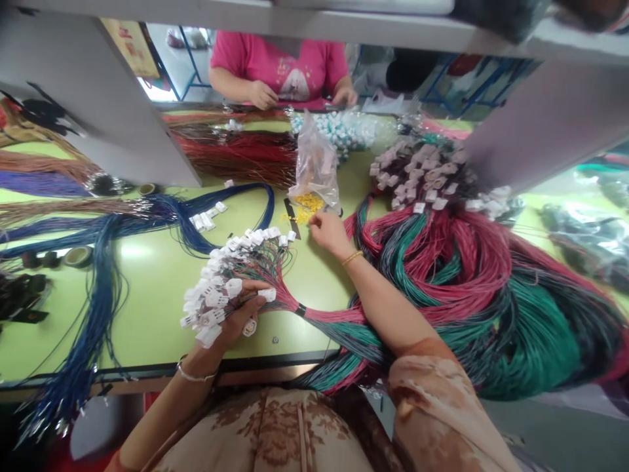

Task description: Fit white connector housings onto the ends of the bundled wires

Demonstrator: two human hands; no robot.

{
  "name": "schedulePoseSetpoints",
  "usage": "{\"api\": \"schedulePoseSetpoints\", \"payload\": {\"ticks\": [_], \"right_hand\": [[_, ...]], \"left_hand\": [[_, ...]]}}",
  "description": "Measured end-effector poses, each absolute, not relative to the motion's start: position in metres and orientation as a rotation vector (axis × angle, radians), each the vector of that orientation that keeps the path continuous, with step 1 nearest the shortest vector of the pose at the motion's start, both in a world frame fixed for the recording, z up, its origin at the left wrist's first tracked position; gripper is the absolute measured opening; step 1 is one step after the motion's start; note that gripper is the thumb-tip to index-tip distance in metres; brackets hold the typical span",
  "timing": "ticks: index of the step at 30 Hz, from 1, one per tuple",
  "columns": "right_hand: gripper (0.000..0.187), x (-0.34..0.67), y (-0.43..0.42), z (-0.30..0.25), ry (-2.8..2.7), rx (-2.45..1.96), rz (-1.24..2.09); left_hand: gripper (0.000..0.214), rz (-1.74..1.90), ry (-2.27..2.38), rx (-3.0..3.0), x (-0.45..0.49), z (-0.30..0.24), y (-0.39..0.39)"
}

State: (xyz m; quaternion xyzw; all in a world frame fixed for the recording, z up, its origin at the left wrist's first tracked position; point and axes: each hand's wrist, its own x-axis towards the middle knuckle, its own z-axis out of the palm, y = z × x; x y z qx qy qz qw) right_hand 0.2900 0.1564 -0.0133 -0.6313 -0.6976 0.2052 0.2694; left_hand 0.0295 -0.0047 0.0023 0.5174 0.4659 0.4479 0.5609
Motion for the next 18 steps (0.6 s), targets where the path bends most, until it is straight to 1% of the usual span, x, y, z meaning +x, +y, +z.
{"api": "schedulePoseSetpoints", "payload": {"ticks": [3, 9, 18], "right_hand": [[0.014, 0.278, 0.158, -0.018, -1.929, -1.709, 0.493], [0.011, 0.262, 0.165, -0.026, -1.982, -1.744, 0.404], [0.015, 0.273, 0.165, -0.022, -2.013, -1.695, 0.401]], "left_hand": [[0.023, 1.079, 1.112, 1.225, 0.031, 0.004, -0.005], [0.024, 1.082, 1.089, 1.182, 0.032, 0.004, -0.006], [0.026, 1.12, 1.088, 1.12, 0.034, 0.004, -0.005]]}}
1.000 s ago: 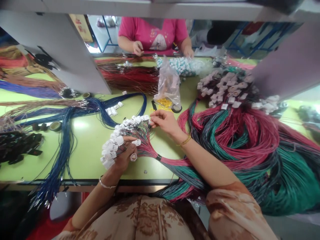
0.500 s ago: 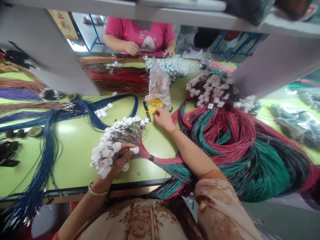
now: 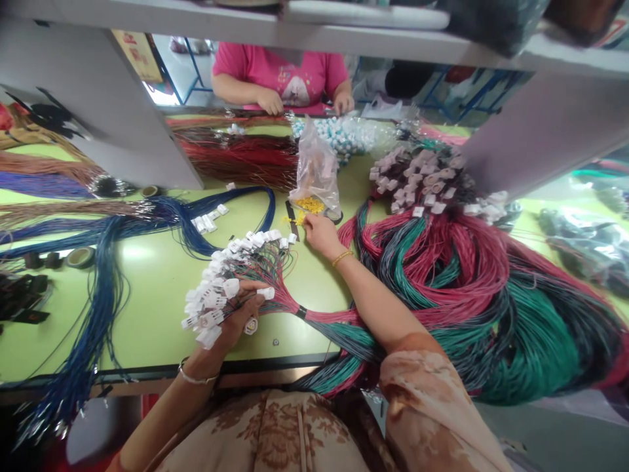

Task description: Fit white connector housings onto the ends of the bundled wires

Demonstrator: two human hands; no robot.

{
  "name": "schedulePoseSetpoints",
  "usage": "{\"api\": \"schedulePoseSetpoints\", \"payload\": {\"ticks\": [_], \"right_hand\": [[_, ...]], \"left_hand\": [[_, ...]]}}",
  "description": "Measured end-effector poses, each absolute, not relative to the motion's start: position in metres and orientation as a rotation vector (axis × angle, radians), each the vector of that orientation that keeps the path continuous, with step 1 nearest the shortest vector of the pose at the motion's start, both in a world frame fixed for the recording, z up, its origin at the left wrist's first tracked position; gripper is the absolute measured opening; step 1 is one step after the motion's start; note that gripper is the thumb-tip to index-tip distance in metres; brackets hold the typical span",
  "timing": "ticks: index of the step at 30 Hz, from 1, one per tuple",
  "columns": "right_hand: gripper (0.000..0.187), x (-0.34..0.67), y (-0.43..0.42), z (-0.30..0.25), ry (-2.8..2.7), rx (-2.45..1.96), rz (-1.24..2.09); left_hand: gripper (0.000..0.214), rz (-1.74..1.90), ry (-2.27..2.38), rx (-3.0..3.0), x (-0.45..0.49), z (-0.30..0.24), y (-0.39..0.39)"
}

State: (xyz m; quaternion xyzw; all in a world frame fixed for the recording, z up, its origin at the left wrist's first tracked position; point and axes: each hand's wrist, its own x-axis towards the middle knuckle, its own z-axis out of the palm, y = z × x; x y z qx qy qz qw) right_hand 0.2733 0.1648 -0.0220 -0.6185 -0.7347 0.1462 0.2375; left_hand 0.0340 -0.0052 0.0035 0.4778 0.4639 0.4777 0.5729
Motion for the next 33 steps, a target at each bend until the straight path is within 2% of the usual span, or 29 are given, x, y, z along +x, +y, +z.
{"api": "schedulePoseSetpoints", "payload": {"ticks": [5, 10, 16, 18, 22, 26, 29, 33], "right_hand": [[0.017, 0.282, 0.167, -0.02, -1.946, -1.703, 0.457], [0.004, 0.277, 0.166, -0.023, -1.902, -1.696, 0.517], [0.009, 0.27, 0.161, -0.017, -1.763, -1.609, 0.668], [0.011, 0.267, 0.153, -0.009, -1.605, -1.504, 0.851], [0.033, 0.253, 0.122, 0.016, -1.223, -1.173, 1.333], [0.033, 0.238, 0.081, 0.04, -1.199, -1.05, 1.655], [0.03, 0.228, 0.06, 0.051, -1.267, -0.98, 1.687], [0.026, 0.219, 0.045, 0.056, -1.372, -0.988, 1.56]], "left_hand": [[0.025, 1.137, 1.09, 1.139, 0.034, 0.001, -0.006], [0.025, 1.157, 1.075, 1.175, 0.034, 0.002, -0.006], [0.027, 1.181, 1.106, 1.089, 0.037, 0.005, -0.006], [0.029, 1.212, 1.12, 1.036, 0.039, 0.005, -0.005], [0.031, 1.217, 1.086, 0.961, 0.04, 0.006, -0.003], [0.031, 1.222, 1.072, 0.916, 0.039, 0.004, -0.002], [0.03, 1.293, 1.084, 0.878, 0.04, 0.002, -0.002], [0.031, 1.312, 1.046, 0.854, 0.041, 0.001, -0.003]]}}
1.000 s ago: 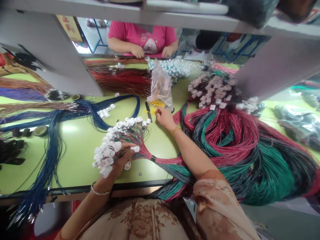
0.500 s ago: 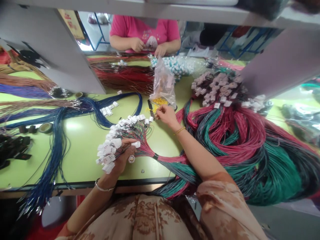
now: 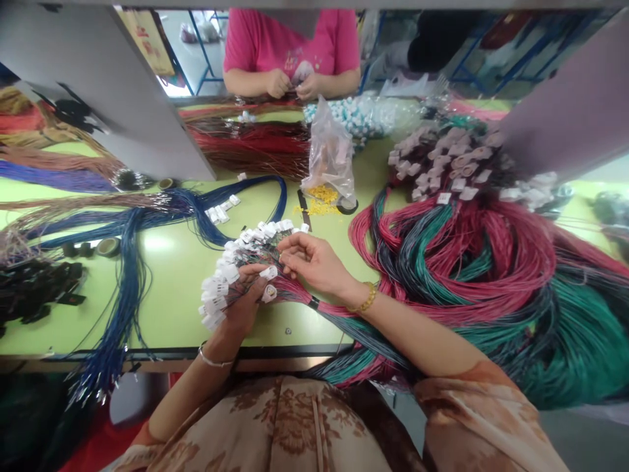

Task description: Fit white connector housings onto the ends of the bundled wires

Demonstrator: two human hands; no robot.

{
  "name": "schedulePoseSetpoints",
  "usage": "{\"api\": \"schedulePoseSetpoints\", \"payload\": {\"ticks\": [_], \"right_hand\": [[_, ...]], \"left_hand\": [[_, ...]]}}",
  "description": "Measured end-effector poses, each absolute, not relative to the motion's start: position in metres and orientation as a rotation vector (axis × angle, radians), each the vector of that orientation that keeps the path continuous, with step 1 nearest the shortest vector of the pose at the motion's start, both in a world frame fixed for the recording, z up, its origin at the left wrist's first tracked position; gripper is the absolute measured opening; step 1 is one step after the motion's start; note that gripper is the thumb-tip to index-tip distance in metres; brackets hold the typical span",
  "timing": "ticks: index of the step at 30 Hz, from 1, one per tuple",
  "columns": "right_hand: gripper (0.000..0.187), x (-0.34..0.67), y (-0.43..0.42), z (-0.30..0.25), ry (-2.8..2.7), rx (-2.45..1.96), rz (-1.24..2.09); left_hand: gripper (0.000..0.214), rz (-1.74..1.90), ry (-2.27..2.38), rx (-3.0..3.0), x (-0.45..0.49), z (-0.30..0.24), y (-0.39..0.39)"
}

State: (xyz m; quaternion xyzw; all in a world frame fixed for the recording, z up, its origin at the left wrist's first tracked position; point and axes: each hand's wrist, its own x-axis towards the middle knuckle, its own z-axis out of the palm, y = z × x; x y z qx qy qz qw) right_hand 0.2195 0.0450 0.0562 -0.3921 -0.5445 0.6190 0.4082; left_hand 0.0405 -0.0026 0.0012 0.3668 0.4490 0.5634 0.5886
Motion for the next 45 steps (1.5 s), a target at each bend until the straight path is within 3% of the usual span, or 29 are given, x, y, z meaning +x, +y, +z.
{"api": "schedulePoseSetpoints", "payload": {"ticks": [6, 15, 21, 27, 36, 42, 45], "right_hand": [[0.01, 0.215, 0.033, 0.054, -1.708, -0.99, 1.251], [0.015, 0.211, 0.03, 0.047, -1.972, -0.806, 0.666], [0.005, 0.208, 0.026, 0.043, -1.877, -0.931, 0.737], [0.012, 0.207, 0.024, 0.041, -1.771, -0.968, 0.928], [0.021, 0.196, -0.003, 0.026, -2.022, -0.979, 0.437], [0.018, 0.198, 0.007, 0.023, -2.128, -0.941, 0.479], [0.018, 0.224, 0.044, 0.033, -2.04, -1.159, 0.511]], "left_hand": [[0.03, 1.343, 1.021, 0.814, 0.04, 0.001, -0.003], [0.021, 1.424, 0.983, 0.936, 0.039, -0.004, -0.003], [0.016, 1.41, 1.012, 1.119, 0.037, -0.007, -0.003], [0.011, 1.497, 1.191, 1.315, 0.04, -0.004, -0.006], [0.005, 1.533, 1.273, 1.347, 0.04, 0.0, -0.007], [0.01, 1.488, 1.271, 1.331, 0.041, -0.004, -0.001], [0.012, 1.532, 1.28, 1.382, 0.046, 0.003, -0.002]]}}
